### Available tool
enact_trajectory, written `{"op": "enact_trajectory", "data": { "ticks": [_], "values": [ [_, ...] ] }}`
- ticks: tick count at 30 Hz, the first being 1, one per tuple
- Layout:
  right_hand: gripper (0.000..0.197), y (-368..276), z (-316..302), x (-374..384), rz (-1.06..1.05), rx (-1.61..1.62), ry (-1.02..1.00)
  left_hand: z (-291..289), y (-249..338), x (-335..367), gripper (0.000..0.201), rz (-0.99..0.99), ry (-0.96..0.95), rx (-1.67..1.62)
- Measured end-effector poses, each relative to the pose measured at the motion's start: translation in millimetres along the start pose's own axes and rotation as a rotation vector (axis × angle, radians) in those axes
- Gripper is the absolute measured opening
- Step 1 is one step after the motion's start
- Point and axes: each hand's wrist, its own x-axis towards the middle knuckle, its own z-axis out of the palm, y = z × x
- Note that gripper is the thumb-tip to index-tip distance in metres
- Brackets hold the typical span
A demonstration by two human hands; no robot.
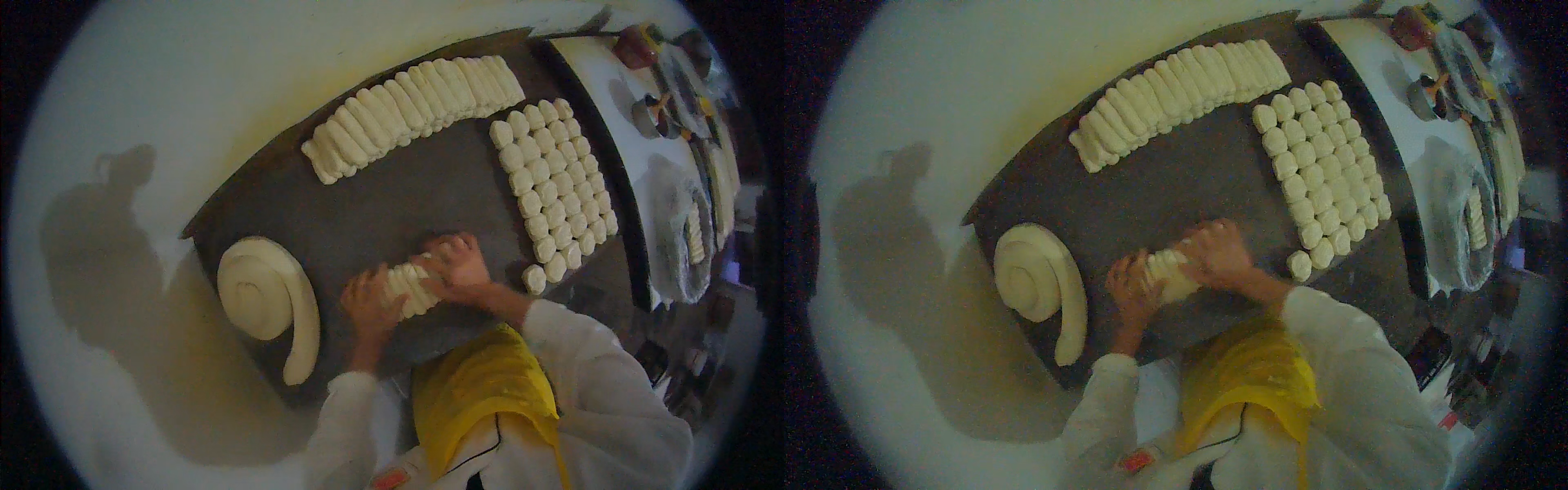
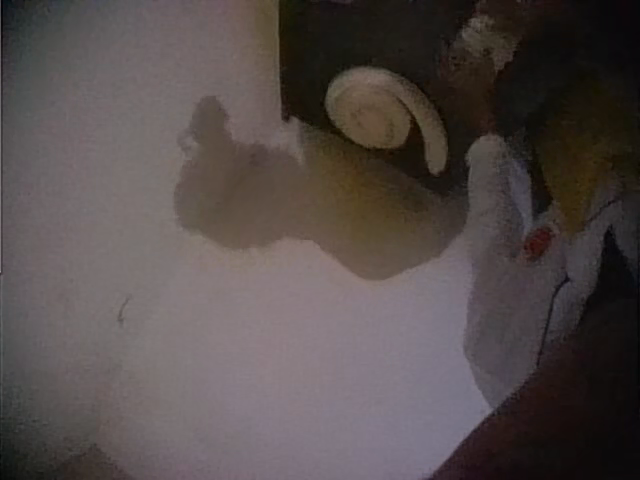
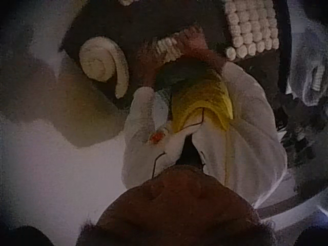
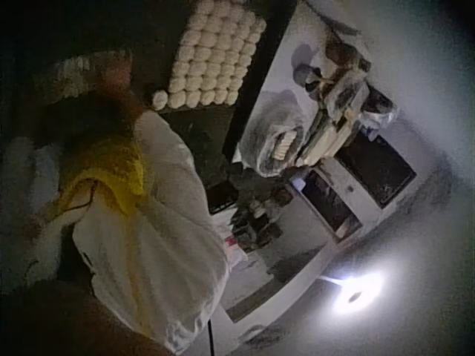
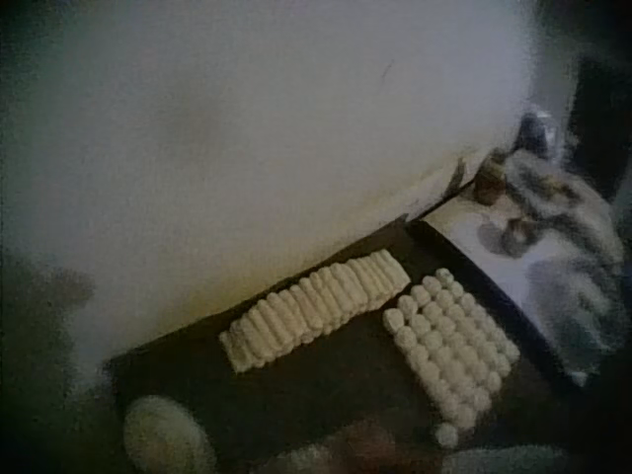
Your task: The person repeatedly pinches off small pieces of dough from a long rope, rolls them into uniform balls, and arranges them in rows on a work surface. They then gather the shaped pieces and place them into a metal bowl. The process is repeated multiple times throughout the clip.
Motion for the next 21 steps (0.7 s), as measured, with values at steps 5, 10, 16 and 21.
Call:
{"op": "enact_trajectory", "data": {
  "ticks": [5,10,16,21],
  "values": [
    [0.047,-11,10,10,0.001,0.044,0.051,-6,11,5,0.057,0.027,0.029,0.049],
    [0.047,4,-27,-35,-0.291,0.217,-0.101,-58,34,-21,0.043,0.263,-0.102,-0.041],
    [0.067,6,-45,-29,-0.092,0.583,-0.534,-86,64,0,0.056,-0.012,-0.562,-0.573],
    [0.071,19,-69,-32,-0.288,0.085,-0.148,-82,39,26,0.069,0.396,-0.400,-0.069]
  ]
}}
